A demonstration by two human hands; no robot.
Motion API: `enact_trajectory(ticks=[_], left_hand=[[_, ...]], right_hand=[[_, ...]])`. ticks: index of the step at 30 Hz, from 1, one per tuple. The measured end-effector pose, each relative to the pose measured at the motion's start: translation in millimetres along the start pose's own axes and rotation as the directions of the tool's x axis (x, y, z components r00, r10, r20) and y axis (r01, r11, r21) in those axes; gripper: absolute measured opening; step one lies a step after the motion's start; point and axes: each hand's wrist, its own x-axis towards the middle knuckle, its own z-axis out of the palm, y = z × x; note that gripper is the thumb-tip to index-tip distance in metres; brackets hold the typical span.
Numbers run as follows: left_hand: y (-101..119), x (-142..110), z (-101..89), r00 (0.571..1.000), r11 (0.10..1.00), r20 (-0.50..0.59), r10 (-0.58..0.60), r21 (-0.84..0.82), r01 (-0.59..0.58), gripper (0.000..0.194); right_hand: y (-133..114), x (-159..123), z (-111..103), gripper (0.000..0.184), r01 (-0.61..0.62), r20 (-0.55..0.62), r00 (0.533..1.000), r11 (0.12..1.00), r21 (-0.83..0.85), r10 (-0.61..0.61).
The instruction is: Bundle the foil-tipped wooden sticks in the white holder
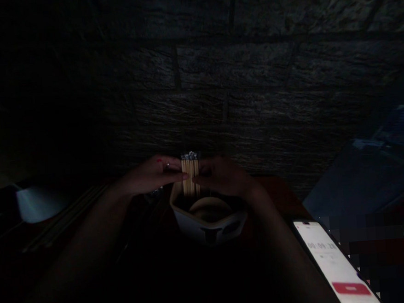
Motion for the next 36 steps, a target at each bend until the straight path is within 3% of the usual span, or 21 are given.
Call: enact_trajectory(ticks=[8,13,18,25,36], left_hand=[[-0.9,-1.5,-4.1,0.999,0.999,-0.038,0.001,-0.033,-0.002,0.017],[-1.8,-4.3,-7.7,0.984,0.999,-0.176,-0.038,-0.028,0.034,0.043],[-2.6,-0.4,-0.7,0.979,0.997,-0.203,-0.023,-0.070,0.009,0.056],[1.7,4.1,10.0,0.973,0.992,-0.232,-0.005,-0.121,-0.023,0.051],[1.7,5.3,11.0,0.967,0.995,-0.254,-0.032,-0.097,0.008,0.042]], right_hand=[[1.0,-0.8,-2.4,0.028,-0.027,0.012,1.000,0.997,0.067,0.026],[-1.8,-2.2,-3.6,0.026,-0.023,0.003,1.000,0.998,0.063,0.022],[1.4,-3.4,-8.1,0.024,0.002,-0.009,1.000,0.999,0.054,-0.002],[3.0,-4.3,-11.2,0.023,0.035,-0.014,0.999,0.994,0.099,-0.034],[12.4,-2.6,-9.5,0.023,0.084,-0.076,0.995,0.980,0.182,-0.071]])
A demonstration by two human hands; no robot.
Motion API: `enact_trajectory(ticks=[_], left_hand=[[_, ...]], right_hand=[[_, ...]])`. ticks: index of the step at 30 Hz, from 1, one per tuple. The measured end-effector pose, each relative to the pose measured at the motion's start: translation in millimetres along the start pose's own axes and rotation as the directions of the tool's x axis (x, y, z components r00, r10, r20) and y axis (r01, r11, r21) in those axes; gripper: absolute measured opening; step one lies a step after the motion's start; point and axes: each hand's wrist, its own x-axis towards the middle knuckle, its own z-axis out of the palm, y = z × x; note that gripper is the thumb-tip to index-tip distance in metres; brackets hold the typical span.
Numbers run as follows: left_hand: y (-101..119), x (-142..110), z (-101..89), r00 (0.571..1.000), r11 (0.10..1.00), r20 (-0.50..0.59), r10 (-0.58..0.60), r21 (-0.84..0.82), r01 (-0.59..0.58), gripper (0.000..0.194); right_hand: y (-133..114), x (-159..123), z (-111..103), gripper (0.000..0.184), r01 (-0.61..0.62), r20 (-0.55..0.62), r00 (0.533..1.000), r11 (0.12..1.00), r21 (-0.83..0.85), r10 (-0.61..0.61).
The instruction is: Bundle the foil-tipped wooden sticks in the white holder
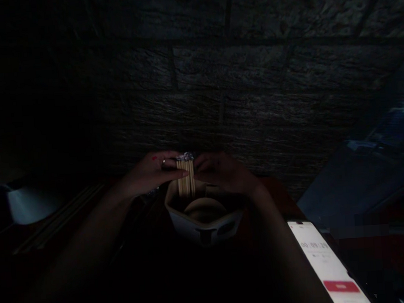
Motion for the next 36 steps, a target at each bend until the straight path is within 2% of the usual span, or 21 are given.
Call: enact_trajectory(ticks=[7,11,15,21,24,29,36], left_hand=[[-1.6,0.9,0.4,1.000,1.000,-0.004,-0.001,0.023,0.001,0.040],[-3.0,1.3,0.0,1.000,1.000,0.015,0.013,0.023,-0.013,0.030],[-3.4,0.9,-0.2,1.000,0.999,0.012,0.026,0.040,-0.027,0.023],[-0.7,-0.5,0.4,1.000,0.999,-0.025,-0.007,0.049,0.008,0.031],[-0.8,-1.0,0.1,1.000,1.000,-0.002,0.002,0.031,-0.002,0.030],[-1.6,-0.5,-0.6,1.000,0.999,-0.025,-0.019,0.026,0.020,0.032],[-3.8,1.6,-1.0,1.000,1.000,-0.008,-0.007,0.021,0.008,0.032]], right_hand=[[-5.0,-1.9,-1.0,0.027,-0.032,-0.041,0.999,0.996,0.081,0.036],[-8.3,-3.1,-2.3,0.028,-0.030,-0.034,0.999,0.994,0.106,0.033],[-10.4,-3.4,-2.6,0.026,-0.028,-0.047,0.998,0.998,0.063,0.031],[-11.6,-3.2,0.0,0.024,-0.026,-0.079,0.996,0.999,0.043,0.029],[-9.3,-1.7,2.2,0.024,-0.038,-0.065,0.997,0.999,0.018,0.039],[-6.3,1.1,4.2,0.021,-0.050,-0.057,0.997,0.996,-0.080,0.045],[-9.2,0.5,4.8,0.016,-0.070,-0.026,0.997,0.995,-0.075,0.068]])
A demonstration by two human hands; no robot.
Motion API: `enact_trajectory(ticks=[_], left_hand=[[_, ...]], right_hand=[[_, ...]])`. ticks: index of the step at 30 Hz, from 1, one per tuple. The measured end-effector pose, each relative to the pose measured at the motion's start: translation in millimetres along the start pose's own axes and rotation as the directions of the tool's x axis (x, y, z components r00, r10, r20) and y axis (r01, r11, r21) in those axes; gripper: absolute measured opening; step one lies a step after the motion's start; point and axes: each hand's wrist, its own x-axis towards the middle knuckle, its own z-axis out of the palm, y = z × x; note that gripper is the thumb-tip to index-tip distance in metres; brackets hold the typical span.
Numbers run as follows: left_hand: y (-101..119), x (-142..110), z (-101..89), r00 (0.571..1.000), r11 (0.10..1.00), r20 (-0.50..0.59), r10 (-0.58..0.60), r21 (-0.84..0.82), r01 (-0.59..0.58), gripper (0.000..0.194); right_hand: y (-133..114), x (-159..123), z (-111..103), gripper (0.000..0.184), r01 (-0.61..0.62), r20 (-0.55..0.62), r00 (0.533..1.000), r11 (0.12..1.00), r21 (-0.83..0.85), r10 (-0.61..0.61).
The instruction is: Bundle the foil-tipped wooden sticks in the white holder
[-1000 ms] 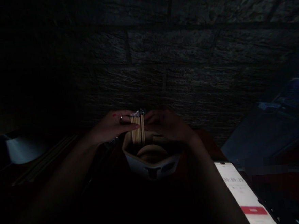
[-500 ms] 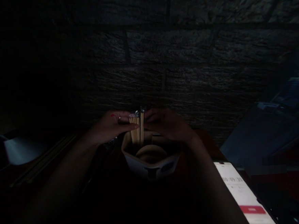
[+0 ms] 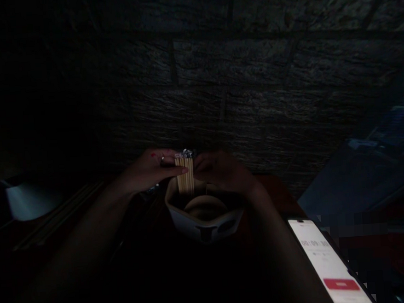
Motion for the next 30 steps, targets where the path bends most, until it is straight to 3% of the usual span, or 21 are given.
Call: enact_trajectory(ticks=[6,13,26,30], left_hand=[[0.3,0.2,-0.5,0.999,1.000,0.037,-0.001,-0.017,0.002,0.028],[3.5,-1.8,-2.5,0.997,0.999,0.080,-0.004,-0.031,0.007,0.029],[9.3,-6.9,-13.7,0.992,0.999,0.126,-0.013,0.038,0.008,0.030],[12.5,-7.5,-15.4,0.992,0.999,0.127,0.009,0.042,-0.015,0.026]], right_hand=[[-1.9,-0.2,0.3,0.011,-0.019,0.034,0.999,0.998,0.059,0.017],[-0.8,0.5,2.4,0.018,-0.071,0.077,0.995,0.980,0.188,0.057],[5.3,2.3,-0.5,0.016,0.024,0.035,0.999,0.995,0.093,-0.027],[4.3,2.6,-0.2,0.017,0.005,0.033,0.999,0.997,0.081,-0.008]])
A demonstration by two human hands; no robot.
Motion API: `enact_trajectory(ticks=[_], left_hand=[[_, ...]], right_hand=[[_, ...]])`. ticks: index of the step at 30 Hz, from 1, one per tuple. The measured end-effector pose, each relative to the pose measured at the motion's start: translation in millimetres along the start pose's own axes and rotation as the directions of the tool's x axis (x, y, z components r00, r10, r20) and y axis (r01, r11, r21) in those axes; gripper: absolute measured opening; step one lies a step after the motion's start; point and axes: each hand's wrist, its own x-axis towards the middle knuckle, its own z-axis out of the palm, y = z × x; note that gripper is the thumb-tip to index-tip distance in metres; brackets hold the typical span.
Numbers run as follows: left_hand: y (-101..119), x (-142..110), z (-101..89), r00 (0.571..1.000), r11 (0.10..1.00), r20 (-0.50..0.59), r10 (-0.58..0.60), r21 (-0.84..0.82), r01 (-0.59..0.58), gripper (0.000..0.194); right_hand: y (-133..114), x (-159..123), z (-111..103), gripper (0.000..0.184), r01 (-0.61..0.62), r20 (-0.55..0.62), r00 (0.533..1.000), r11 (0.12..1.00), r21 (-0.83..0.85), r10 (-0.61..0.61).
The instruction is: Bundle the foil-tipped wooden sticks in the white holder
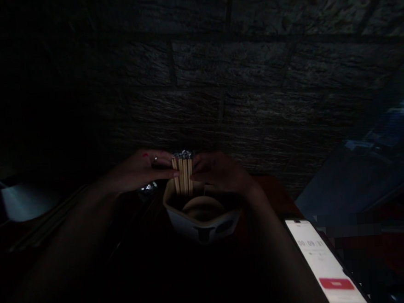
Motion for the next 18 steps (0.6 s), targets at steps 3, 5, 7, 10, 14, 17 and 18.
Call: enact_trajectory(ticks=[3,5,7,10,14,17,18], left_hand=[[-0.6,1.6,1.5,1.000,1.000,0.009,0.012,0.013,-0.012,0.022],[-2.1,2.9,2.7,1.000,1.000,-0.006,0.008,0.017,-0.008,0.021],[-3.9,3.9,3.6,1.000,1.000,-0.026,0.000,0.021,0.000,0.021],[-6.3,4.7,4.3,1.000,1.000,-0.022,-0.001,0.013,0.001,0.020],[-8.3,5.4,5.3,1.000,1.000,-0.009,0.020,0.000,-0.020,0.019],[-7.2,4.8,5.4,1.000,1.000,0.003,0.025,0.001,-0.025,0.017],[-6.3,4.3,5.1,1.000,1.000,0.013,0.022,0.001,-0.022,0.017]], right_hand=[[-3.2,-0.4,1.1,0.014,-0.010,-0.013,1.000,0.999,-0.039,0.010],[-5.0,-0.8,1.9,0.013,-0.019,-0.017,1.000,0.999,-0.043,0.018],[-5.8,-0.8,2.7,0.013,-0.033,-0.019,0.999,0.999,-0.036,0.032],[-5.7,-0.2,4.0,0.014,-0.040,-0.026,0.999,0.999,-0.037,0.039],[-5.2,0.2,4.8,0.014,-0.047,-0.024,0.999,0.998,-0.034,0.046],[-5.1,-0.4,4.2,0.014,-0.056,-0.019,0.998,0.998,-0.027,0.055],[-4.9,-0.5,4.1,0.014,-0.056,-0.016,0.998,0.998,-0.018,0.056]])
